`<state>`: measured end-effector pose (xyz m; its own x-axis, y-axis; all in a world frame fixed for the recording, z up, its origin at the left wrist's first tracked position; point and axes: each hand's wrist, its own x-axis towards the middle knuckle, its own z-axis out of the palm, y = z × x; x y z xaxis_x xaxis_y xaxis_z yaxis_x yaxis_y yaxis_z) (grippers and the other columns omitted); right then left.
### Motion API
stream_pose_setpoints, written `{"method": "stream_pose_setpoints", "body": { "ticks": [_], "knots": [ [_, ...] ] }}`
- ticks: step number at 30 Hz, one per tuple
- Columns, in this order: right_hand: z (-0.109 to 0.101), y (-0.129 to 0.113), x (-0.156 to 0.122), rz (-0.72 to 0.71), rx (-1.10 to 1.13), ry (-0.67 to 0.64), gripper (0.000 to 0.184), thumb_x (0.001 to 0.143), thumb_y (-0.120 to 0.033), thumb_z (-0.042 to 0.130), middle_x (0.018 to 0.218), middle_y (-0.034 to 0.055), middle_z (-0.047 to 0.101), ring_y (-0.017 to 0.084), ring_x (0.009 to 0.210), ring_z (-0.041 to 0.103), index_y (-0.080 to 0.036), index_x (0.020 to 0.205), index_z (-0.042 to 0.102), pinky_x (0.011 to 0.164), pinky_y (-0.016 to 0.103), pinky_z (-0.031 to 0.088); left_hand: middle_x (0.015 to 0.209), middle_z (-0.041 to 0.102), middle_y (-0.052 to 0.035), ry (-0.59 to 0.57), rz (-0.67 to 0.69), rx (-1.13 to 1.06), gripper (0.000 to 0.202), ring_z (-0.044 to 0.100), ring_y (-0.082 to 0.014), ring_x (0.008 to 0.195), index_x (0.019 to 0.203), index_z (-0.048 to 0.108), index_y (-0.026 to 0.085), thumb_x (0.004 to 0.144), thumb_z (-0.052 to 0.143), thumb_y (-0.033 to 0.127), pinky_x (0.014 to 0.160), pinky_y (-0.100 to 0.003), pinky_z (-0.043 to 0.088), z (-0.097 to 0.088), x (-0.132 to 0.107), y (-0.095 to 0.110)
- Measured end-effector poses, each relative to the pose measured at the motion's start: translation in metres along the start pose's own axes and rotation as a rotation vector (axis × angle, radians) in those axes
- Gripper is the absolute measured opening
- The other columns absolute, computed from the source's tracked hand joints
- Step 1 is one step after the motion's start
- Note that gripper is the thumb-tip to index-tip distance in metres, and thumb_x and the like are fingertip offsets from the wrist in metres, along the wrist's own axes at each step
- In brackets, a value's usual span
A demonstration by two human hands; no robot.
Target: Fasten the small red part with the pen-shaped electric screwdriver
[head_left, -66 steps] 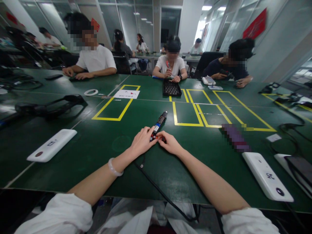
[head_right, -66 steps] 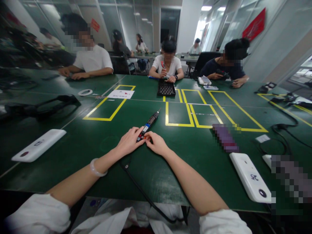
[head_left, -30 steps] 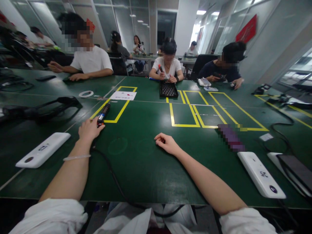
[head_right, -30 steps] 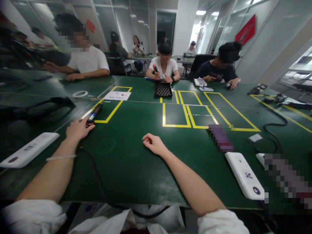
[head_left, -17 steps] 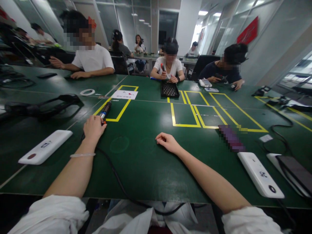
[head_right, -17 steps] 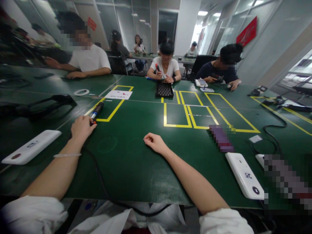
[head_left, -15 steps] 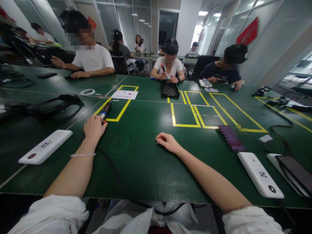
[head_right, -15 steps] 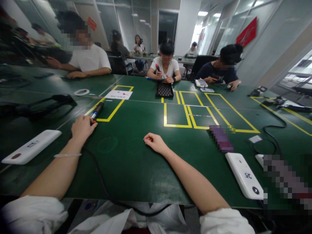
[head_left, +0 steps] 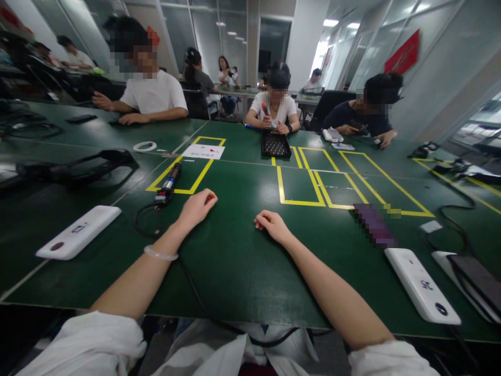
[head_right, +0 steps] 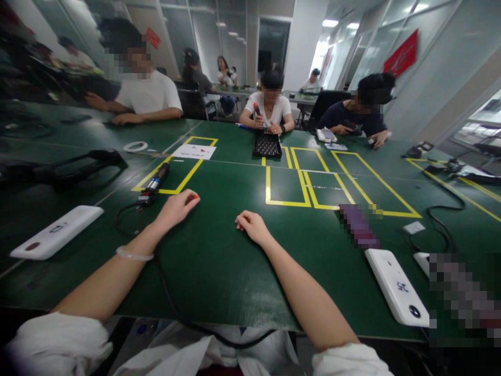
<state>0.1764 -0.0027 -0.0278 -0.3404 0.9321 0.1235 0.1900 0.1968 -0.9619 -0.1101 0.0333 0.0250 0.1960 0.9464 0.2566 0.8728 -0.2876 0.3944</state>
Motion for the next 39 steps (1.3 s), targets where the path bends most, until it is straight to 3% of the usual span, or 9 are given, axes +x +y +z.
{"method": "stream_pose_setpoints", "body": {
  "ticks": [4, 8, 11, 19, 26, 29, 32, 35, 39],
  "knots": [
    [-0.001, 0.002, -0.003, -0.032, 0.016, 0.03, 0.024, 0.087, -0.039, 0.054, 0.064, -0.0002, 0.061, 0.011, 0.058, 0.055, -0.016, 0.081, 0.059, 0.061, 0.024, 0.045, 0.098, 0.069, -0.0047, -0.236, 0.199, -0.295, 0.028, 0.063, -0.0172, 0.085, 0.103, 0.066, 0.019, 0.089, 0.051, 0.038, 0.077, -0.027, 0.045, 0.025, -0.01, 0.063],
    [-0.002, -0.001, -0.006, -0.068, 0.15, 0.024, 0.023, 0.086, -0.04, 0.057, 0.067, -0.0022, 0.061, 0.011, 0.059, 0.055, -0.018, 0.094, 0.054, 0.062, 0.025, 0.045, 0.082, 0.068, -0.0016, -0.382, 0.195, -0.443, 0.043, 0.062, -0.0151, 0.072, 0.127, 0.057, 0.018, 0.088, 0.053, 0.037, 0.067, -0.025, 0.044, 0.035, -0.017, 0.095],
    [-0.001, -0.006, -0.008, -0.092, 0.169, -0.034, 0.027, 0.088, -0.044, 0.056, 0.072, -0.0009, 0.062, 0.012, 0.064, 0.056, -0.018, 0.096, 0.055, 0.065, 0.026, 0.046, 0.081, 0.066, -0.0002, -0.416, 0.187, -0.573, 0.053, 0.061, -0.0143, 0.071, 0.136, 0.047, 0.018, 0.087, 0.055, 0.037, 0.067, -0.024, 0.044, 0.038, -0.019, 0.098],
    [-0.003, -0.014, -0.011, -0.081, 0.177, -0.136, 0.032, 0.086, -0.05, 0.059, 0.077, 0.0013, 0.064, 0.013, 0.067, 0.058, -0.017, 0.088, 0.057, 0.068, 0.028, 0.048, 0.076, 0.065, 0.0008, -0.439, 0.215, -0.619, 0.053, 0.059, -0.0134, 0.068, 0.136, 0.048, 0.018, 0.088, 0.055, 0.04, 0.067, -0.024, 0.044, 0.042, -0.027, 0.096],
    [-0.001, -0.013, -0.012, -0.062, 0.316, -0.142, 0.032, 0.083, -0.049, 0.064, 0.076, 0.0016, 0.066, 0.013, 0.067, 0.06, -0.018, 0.089, 0.055, 0.065, 0.027, 0.048, 0.084, 0.067, -0.0019, -0.434, 0.208, -0.686, 0.047, 0.063, -0.0148, 0.077, 0.135, 0.048, 0.017, 0.096, 0.039, 0.041, 0.075, -0.026, 0.048, 0.042, -0.03, 0.099],
    [-0.002, -0.012, -0.011, -0.051, 0.318, -0.093, 0.033, 0.082, -0.049, 0.066, 0.075, 0.001, 0.065, 0.013, 0.066, 0.06, -0.019, 0.087, 0.056, 0.063, 0.027, 0.049, 0.093, 0.067, -0.0032, -0.347, 0.226, -0.615, 0.043, 0.063, -0.0155, 0.084, 0.132, 0.051, 0.019, 0.097, 0.036, 0.039, 0.081, -0.029, 0.048, 0.041, -0.031, 0.098],
    [-0.003, -0.009, -0.01, -0.046, 0.31, -0.039, 0.032, 0.08, -0.049, 0.068, 0.072, -0.0007, 0.063, 0.011, 0.059, 0.056, -0.019, 0.087, 0.057, 0.06, 0.026, 0.048, 0.105, 0.063, -0.0048, -0.22, 0.291, -0.521, 0.037, 0.061, -0.0171, 0.092, 0.123, 0.056, 0.021, 0.094, 0.045, 0.042, 0.085, -0.031, 0.048, 0.041, -0.033, 0.099],
    [-0.004, -0.008, -0.01, -0.045, 0.3, -0.03, 0.033, 0.079, -0.048, 0.069, 0.073, -0.001, 0.063, 0.01, 0.058, 0.056, -0.019, 0.087, 0.057, 0.058, 0.025, 0.047, 0.101, 0.061, -0.0046, -0.151, 0.349, -0.445, 0.031, 0.06, -0.0175, 0.091, 0.111, 0.058, 0.021, 0.088, 0.055, 0.041, 0.083, -0.031, 0.049, 0.04, -0.035, 0.102],
    [-0.004, -0.008, -0.011, -0.045, 0.307, -0.046, 0.033, 0.08, -0.048, 0.068, 0.072, -0.0008, 0.063, 0.011, 0.06, 0.058, -0.019, 0.089, 0.056, 0.061, 0.026, 0.048, 0.094, 0.061, -0.0036, -0.125, 0.356, -0.396, 0.02, 0.059, -0.0168, 0.087, 0.1, 0.058, 0.02, 0.092, 0.05, 0.036, 0.08, -0.031, 0.048, 0.038, -0.036, 0.104]
  ]
}}
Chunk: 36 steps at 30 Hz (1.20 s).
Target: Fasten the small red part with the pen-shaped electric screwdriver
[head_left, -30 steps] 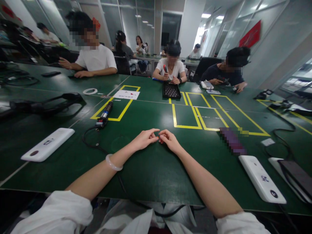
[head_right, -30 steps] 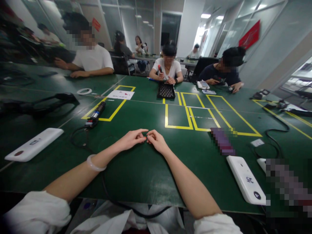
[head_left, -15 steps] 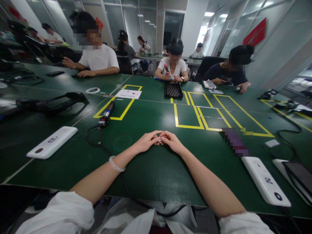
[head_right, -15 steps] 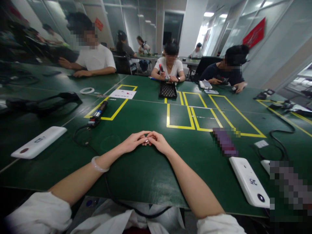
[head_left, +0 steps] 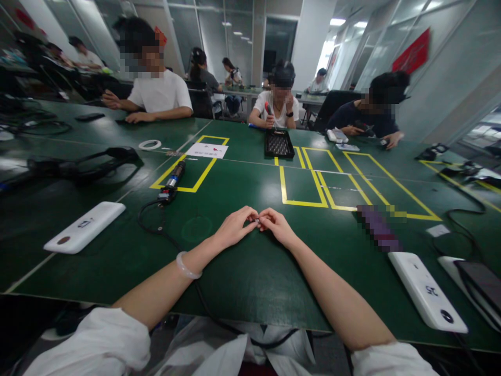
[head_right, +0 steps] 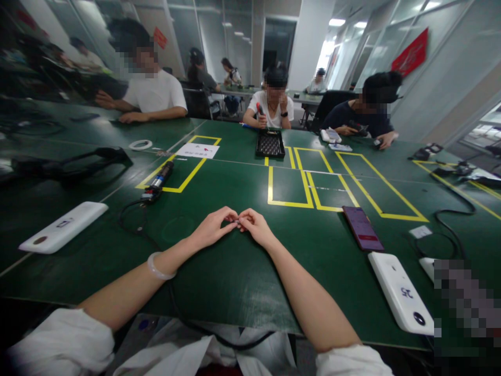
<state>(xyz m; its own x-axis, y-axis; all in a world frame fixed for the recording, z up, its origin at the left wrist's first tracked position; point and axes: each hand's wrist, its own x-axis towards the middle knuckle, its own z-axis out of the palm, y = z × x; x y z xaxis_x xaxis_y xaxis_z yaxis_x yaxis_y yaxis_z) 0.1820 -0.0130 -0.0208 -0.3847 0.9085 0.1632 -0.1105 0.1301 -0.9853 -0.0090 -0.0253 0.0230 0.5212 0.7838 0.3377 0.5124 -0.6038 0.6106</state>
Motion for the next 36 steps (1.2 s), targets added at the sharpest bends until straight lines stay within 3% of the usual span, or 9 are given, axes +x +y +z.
{"method": "stream_pose_setpoints", "body": {
  "ticks": [7, 17, 22, 27, 33, 36],
  "knots": [
    [0.002, 0.0, -0.001, 0.019, 0.004, -0.009, 0.037, 0.078, -0.049, 0.07, 0.074, 0.0002, 0.066, 0.011, 0.061, 0.06, -0.018, 0.092, 0.056, 0.064, 0.027, 0.05, 0.098, 0.065, -0.0034, -0.036, -0.062, -0.118, 0.021, 0.062, -0.0163, 0.09, 0.106, 0.056, 0.02, 0.094, 0.045, 0.035, 0.084, -0.03, 0.048, -0.003, 0.001, 0.003],
    [0.001, 0.001, -0.001, 0.016, -0.132, 0.058, 0.041, 0.082, -0.057, 0.062, 0.059, -0.0019, 0.061, 0.01, 0.053, 0.055, -0.017, 0.08, 0.056, 0.056, 0.024, 0.045, 0.098, 0.064, -0.0031, -0.059, -0.03, -0.061, 0.024, 0.062, -0.0167, 0.088, 0.109, 0.055, 0.021, 0.09, 0.053, 0.036, 0.081, -0.03, 0.048, 0.002, -0.001, 0.003],
    [0.002, 0.0, 0.0, 0.011, -0.136, 0.061, 0.039, 0.084, -0.056, 0.059, 0.059, -0.0022, 0.059, 0.01, 0.052, 0.053, -0.017, 0.079, 0.055, 0.056, 0.024, 0.044, 0.094, 0.064, -0.0035, -0.046, -0.034, -0.01, 0.018, 0.062, -0.0173, 0.086, 0.1, 0.056, 0.02, 0.091, 0.052, 0.035, 0.081, -0.03, 0.047, 0.002, -0.001, -0.001],
    [0.004, 0.001, -0.002, -0.016, -0.083, 0.043, 0.039, 0.078, -0.049, 0.068, 0.073, -0.0021, 0.061, 0.011, 0.059, 0.055, -0.02, 0.099, 0.052, 0.059, 0.025, 0.046, 0.096, 0.065, -0.0041, -0.025, -0.053, -0.017, 0.019, 0.061, -0.0177, 0.088, 0.101, 0.058, 0.02, 0.092, 0.049, 0.035, 0.082, -0.031, 0.047, -0.001, -0.001, -0.003],
    [0.002, 0.002, -0.005, -0.049, -0.222, 0.031, 0.03, 0.082, -0.044, 0.065, 0.078, -0.0005, 0.06, 0.011, 0.062, 0.053, -0.019, 0.094, 0.055, 0.06, 0.025, 0.044, 0.099, 0.066, -0.0043, -0.089, -0.059, -0.021, 0.026, 0.062, -0.0184, 0.09, 0.102, 0.06, 0.02, 0.093, 0.045, 0.039, 0.083, -0.031, 0.046, -0.008, 0.002, -0.005],
    [0.002, 0.0, -0.005, -0.04, -0.258, 0.056, 0.029, 0.082, -0.045, 0.065, 0.076, -0.0009, 0.059, 0.01, 0.062, 0.051, -0.019, 0.092, 0.056, 0.059, 0.024, 0.042, 0.102, 0.066, -0.0051, -0.022, -0.095, 0.081, 0.032, 0.061, -0.0198, 0.095, 0.103, 0.061, 0.021, 0.095, 0.039, 0.043, 0.087, -0.032, 0.045, -0.023, 0.005, -0.015]
  ]
}}
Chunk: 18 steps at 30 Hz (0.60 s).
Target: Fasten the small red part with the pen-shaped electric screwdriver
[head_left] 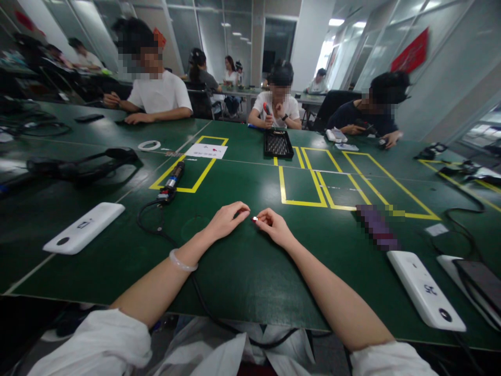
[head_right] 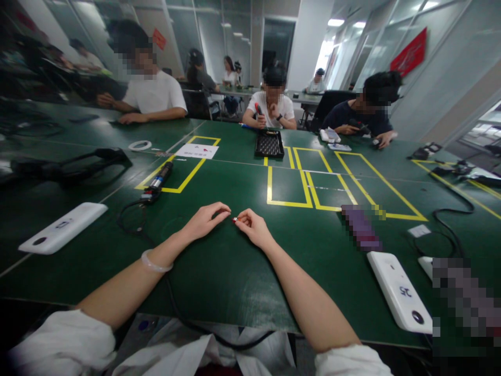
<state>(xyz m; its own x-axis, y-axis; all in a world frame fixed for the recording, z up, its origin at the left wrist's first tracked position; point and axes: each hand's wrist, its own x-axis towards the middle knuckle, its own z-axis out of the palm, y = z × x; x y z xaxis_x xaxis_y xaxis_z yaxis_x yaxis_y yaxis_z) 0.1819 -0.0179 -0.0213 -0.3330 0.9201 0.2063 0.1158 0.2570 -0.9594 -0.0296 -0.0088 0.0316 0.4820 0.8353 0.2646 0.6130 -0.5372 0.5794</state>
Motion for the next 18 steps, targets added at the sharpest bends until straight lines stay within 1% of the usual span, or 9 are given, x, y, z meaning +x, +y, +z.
{"method": "stream_pose_setpoints", "body": {
  "ticks": [3, 6, 9, 10, 12, 14, 16, 18],
  "knots": [
    [0.0, -0.001, 0.0, 0.013, -0.015, 0.019, 0.03, 0.081, -0.045, 0.066, 0.074, -0.0012, 0.058, 0.01, 0.06, 0.049, -0.018, 0.091, 0.057, 0.058, 0.024, 0.04, 0.111, 0.063, -0.0075, 0.14, -0.126, 0.209, 0.035, 0.058, -0.023, 0.104, 0.112, 0.059, 0.02, 0.094, 0.039, 0.043, 0.093, -0.036, 0.043, -0.024, 0.002, -0.03],
    [0.001, 0.0, 0.0, 0.019, -0.015, 0.004, 0.03, 0.081, -0.045, 0.066, 0.074, -0.0012, 0.057, 0.01, 0.061, 0.048, -0.018, 0.091, 0.057, 0.058, 0.023, 0.04, 0.124, 0.057, -0.0134, 0.276, -0.349, 0.516, 0.042, 0.051, -0.0295, 0.116, 0.123, 0.053, 0.017, 0.091, 0.044, 0.042, 0.099, -0.042, 0.039, -0.056, -0.005, -0.072],
    [0.001, 0.001, 0.0, 0.019, -0.021, -0.008, 0.029, 0.082, -0.044, 0.065, 0.074, -0.0012, 0.057, 0.01, 0.061, 0.049, -0.018, 0.092, 0.057, 0.058, 0.023, 0.04, 0.137, 0.047, -0.0192, 0.353, -0.561, 0.705, 0.056, 0.045, -0.0354, 0.123, 0.133, 0.044, 0.013, 0.088, 0.05, 0.045, 0.1, -0.045, 0.036, -0.086, -0.019, -0.112],
    [0.001, 0.002, 0.0, 0.019, -0.026, -0.011, 0.029, 0.082, -0.044, 0.065, 0.074, -0.0012, 0.057, 0.01, 0.061, 0.049, -0.018, 0.092, 0.058, 0.058, 0.023, 0.04, 0.138, 0.046, -0.0208, 0.343, -0.634, 0.724, 0.061, 0.045, -0.037, 0.123, 0.134, 0.042, 0.012, 0.086, 0.053, 0.048, 0.098, -0.047, 0.038, -0.094, -0.024, -0.123],
    [0.001, 0.003, 0.001, 0.019, -0.033, -0.018, 0.03, 0.082, -0.045, 0.065, 0.075, -0.0011, 0.058, 0.01, 0.061, 0.049, -0.018, 0.092, 0.058, 0.058, 0.023, 0.04, 0.138, 0.046, -0.0224, 0.281, -0.761, 0.708, 0.068, 0.047, -0.039, 0.12, 0.134, 0.041, 0.01, 0.083, 0.055, 0.054, 0.092, -0.049, 0.042, -0.109, -0.033, -0.14],
    [0.001, 0.004, 0.001, 0.019, -0.037, -0.023, 0.03, 0.082, -0.046, 0.065, 0.075, -0.0011, 0.059, 0.01, 0.061, 0.049, -0.018, 0.092, 0.058, 0.058, 0.023, 0.04, 0.137, 0.047, -0.0212, 0.199, -0.844, 0.664, 0.068, 0.05, -0.0372, 0.114, 0.131, 0.043, 0.01, 0.082, 0.056, 0.056, 0.086, -0.047, 0.045, -0.118, -0.039, -0.152],
    [0.001, 0.004, 0.001, 0.022, -0.037, -0.025, 0.03, 0.081, -0.046, 0.065, 0.075, -0.0013, 0.058, 0.01, 0.06, 0.049, -0.018, 0.092, 0.058, 0.058, 0.023, 0.04, 0.134, 0.05, -0.0181, 0.141, -0.87, 0.638, 0.064, 0.054, -0.0325, 0.108, 0.128, 0.047, 0.012, 0.083, 0.057, 0.056, 0.082, -0.043, 0.047, -0.124, -0.042, -0.159],
    [0.001, 0.003, 0.001, 0.024, -0.039, -0.027, 0.03, 0.081, -0.045, 0.065, 0.074, -0.0014, 0.058, 0.01, 0.06, 0.048, -0.018, 0.092, 0.058, 0.058, 0.023, 0.04, 0.131, 0.054, -0.0155, 0.122, -0.865, 0.64, 0.062, 0.056, -0.0289, 0.104, 0.128, 0.048, 0.014, 0.082, 0.057, 0.056, 0.08, -0.039, 0.048, -0.127, -0.043, -0.162]
  ]
}}
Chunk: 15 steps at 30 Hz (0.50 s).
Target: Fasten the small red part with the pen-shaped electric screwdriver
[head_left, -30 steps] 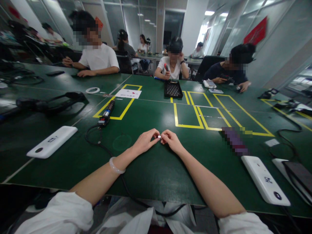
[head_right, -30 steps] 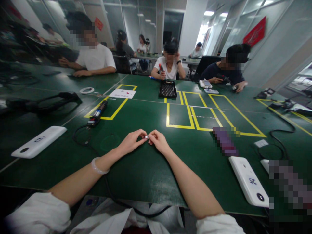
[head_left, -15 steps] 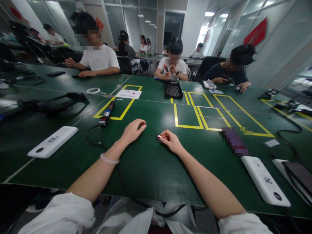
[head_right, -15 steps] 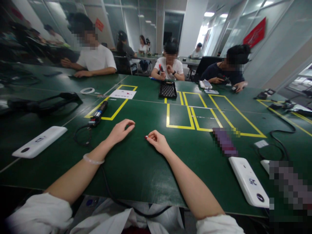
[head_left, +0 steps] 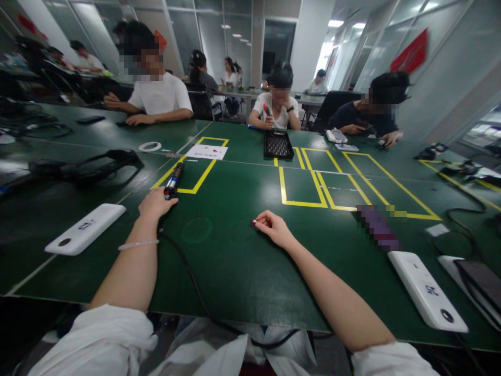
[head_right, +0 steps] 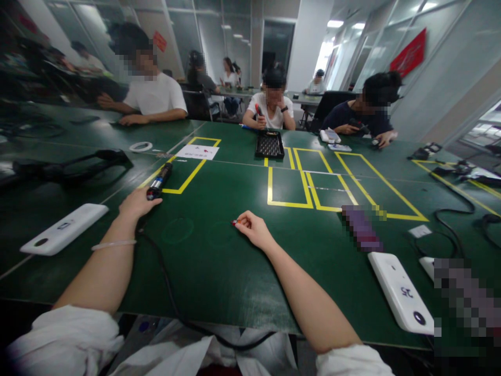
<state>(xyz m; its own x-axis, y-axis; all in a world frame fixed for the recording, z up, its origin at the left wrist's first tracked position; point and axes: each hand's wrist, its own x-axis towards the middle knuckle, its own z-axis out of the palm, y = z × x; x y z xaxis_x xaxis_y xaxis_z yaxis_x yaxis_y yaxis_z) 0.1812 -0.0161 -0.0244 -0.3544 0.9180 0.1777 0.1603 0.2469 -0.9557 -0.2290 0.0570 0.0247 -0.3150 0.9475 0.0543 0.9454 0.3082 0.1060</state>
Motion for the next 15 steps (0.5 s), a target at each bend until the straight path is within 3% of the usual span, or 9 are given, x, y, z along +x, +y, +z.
{"method": "stream_pose_setpoints", "body": {
  "ticks": [8, 15],
  "knots": [
    [0.001, 0.0, -0.001, -0.006, -0.01, -0.008, 0.028, 0.082, -0.043, 0.065, 0.075, -0.0012, 0.057, 0.01, 0.061, 0.048, -0.018, 0.092, 0.06, 0.059, 0.024, 0.039, 0.127, 0.054, -0.0202, 0.034, 0.065, -0.011, 0.056, 0.058, -0.0352, 0.108, 0.122, 0.055, 0.015, 0.08, 0.058, 0.052, 0.078, -0.042, 0.049, 0.003, -0.005, 0.015],
    [0.0, -0.005, -0.001, -0.043, -0.121, 0.016, 0.024, 0.083, -0.04, 0.064, 0.069, -0.0024, 0.054, 0.012, 0.06, 0.047, -0.019, 0.092, 0.062, 0.058, 0.024, 0.037, 0.127, 0.054, -0.0178, 0.048, 0.167, -0.018, 0.058, 0.059, -0.0347, 0.106, 0.126, 0.053, 0.018, 0.078, 0.057, 0.05, 0.08, -0.043, 0.05, 0.007, -0.03, 0.056]
  ]
}}
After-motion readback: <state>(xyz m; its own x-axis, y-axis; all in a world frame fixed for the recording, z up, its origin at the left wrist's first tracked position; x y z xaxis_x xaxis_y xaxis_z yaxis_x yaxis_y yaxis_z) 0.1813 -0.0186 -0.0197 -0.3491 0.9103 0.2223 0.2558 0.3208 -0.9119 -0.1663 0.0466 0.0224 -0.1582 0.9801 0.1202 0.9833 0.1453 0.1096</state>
